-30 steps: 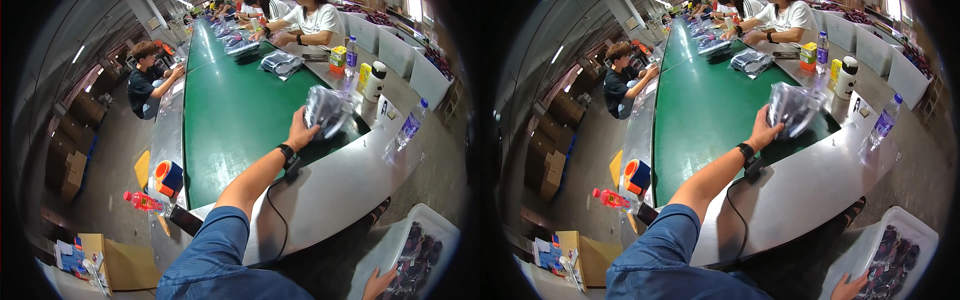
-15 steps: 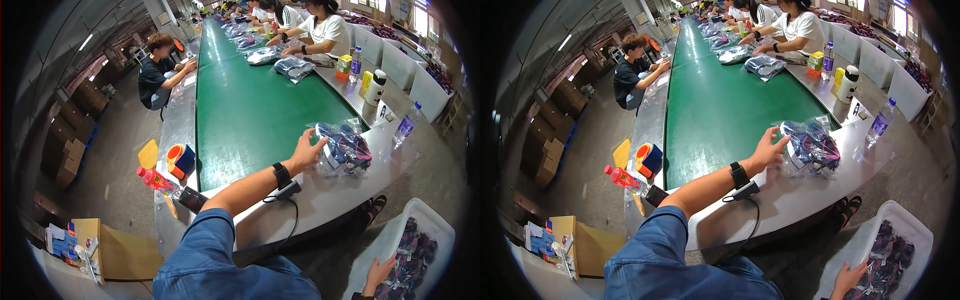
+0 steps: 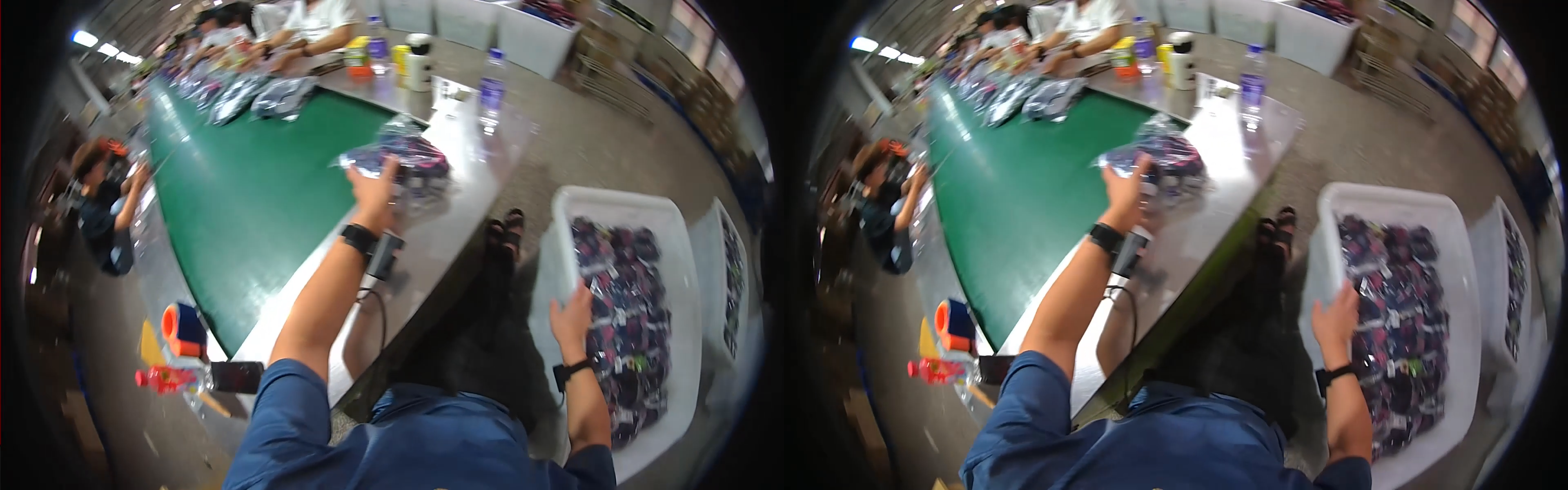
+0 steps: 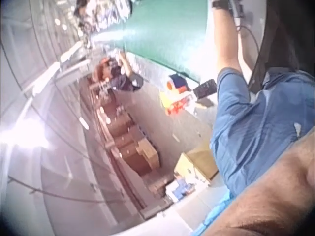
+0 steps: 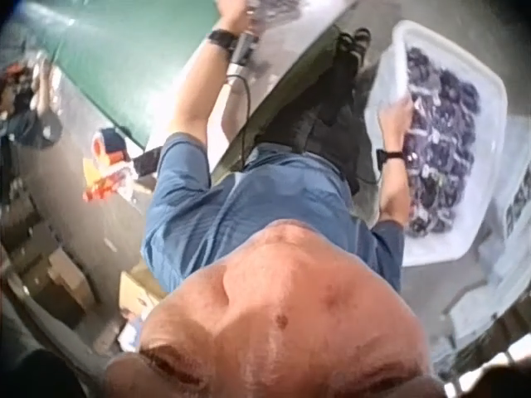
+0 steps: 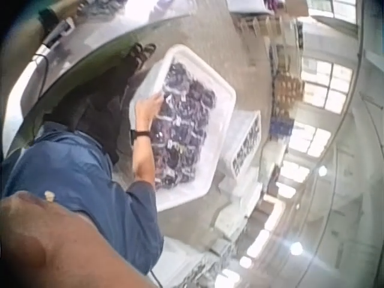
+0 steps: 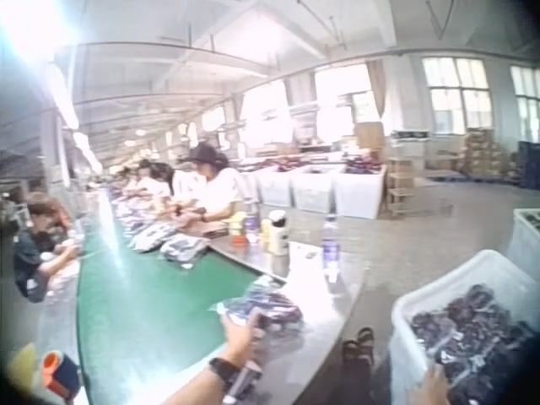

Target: Sorting packaged shoes from a conveyor belt into a storage bin.

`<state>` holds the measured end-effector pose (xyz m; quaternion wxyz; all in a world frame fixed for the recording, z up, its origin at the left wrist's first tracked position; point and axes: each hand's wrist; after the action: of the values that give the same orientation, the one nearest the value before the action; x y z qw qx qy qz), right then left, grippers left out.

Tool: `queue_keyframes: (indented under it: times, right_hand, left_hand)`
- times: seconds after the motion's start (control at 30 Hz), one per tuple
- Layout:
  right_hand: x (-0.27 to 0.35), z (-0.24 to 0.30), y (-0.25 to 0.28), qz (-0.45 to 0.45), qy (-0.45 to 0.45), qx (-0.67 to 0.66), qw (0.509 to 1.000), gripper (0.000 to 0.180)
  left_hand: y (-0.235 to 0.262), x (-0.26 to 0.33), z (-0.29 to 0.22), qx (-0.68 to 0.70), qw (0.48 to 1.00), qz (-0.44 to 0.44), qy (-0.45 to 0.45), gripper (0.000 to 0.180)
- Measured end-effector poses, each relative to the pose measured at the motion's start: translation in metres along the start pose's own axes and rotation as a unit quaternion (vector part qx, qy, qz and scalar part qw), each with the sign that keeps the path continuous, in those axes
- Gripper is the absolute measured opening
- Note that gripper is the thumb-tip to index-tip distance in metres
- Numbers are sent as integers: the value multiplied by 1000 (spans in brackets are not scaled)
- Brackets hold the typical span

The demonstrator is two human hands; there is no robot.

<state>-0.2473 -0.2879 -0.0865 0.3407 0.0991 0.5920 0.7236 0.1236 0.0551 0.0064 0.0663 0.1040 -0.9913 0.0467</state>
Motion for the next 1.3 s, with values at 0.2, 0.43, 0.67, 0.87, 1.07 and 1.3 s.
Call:
queue_keyframes:
  times: [0.2, 0.43, 0.67, 0.87, 1.07, 1.3]
  right_hand:
    - [7, 0, 12, -5, -49, 39, 998, 90]
    - [10, -23, 10, -49, -39, -84, 994, 78]
    - [14, 59, 101, -142, 101, -308, 935, 76]
    - [57, 101, 159, -48, 290, -168, 941, 107]
    - [93, 66, 160, -30, 196, -49, 979, 95]
    - [115, -21, 212, -103, 80, -97, 987, 75]
  left_hand:
    - [-32, -13, -3, -93, 995, -47, -11, 117]
    - [-4, 21, 12, 162, 970, 136, 121, 61]
    - [-26, 154, 18, 164, 909, 330, 193, 39]
    - [-45, 243, 54, 144, 871, 422, 206, 73]
    - [-62, 324, 56, 47, 850, 469, 236, 57]
    - [-61, 323, 35, -52, 774, 628, 58, 76]
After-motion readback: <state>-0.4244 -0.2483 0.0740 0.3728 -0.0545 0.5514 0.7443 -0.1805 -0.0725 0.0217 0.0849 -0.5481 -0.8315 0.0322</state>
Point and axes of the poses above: each hand's wrist, its own x-axis away from the middle knuckle, its own y-axis out of the back of the hand, z = x × y, and after that the axes turned 3 degrees about -z, right-handed
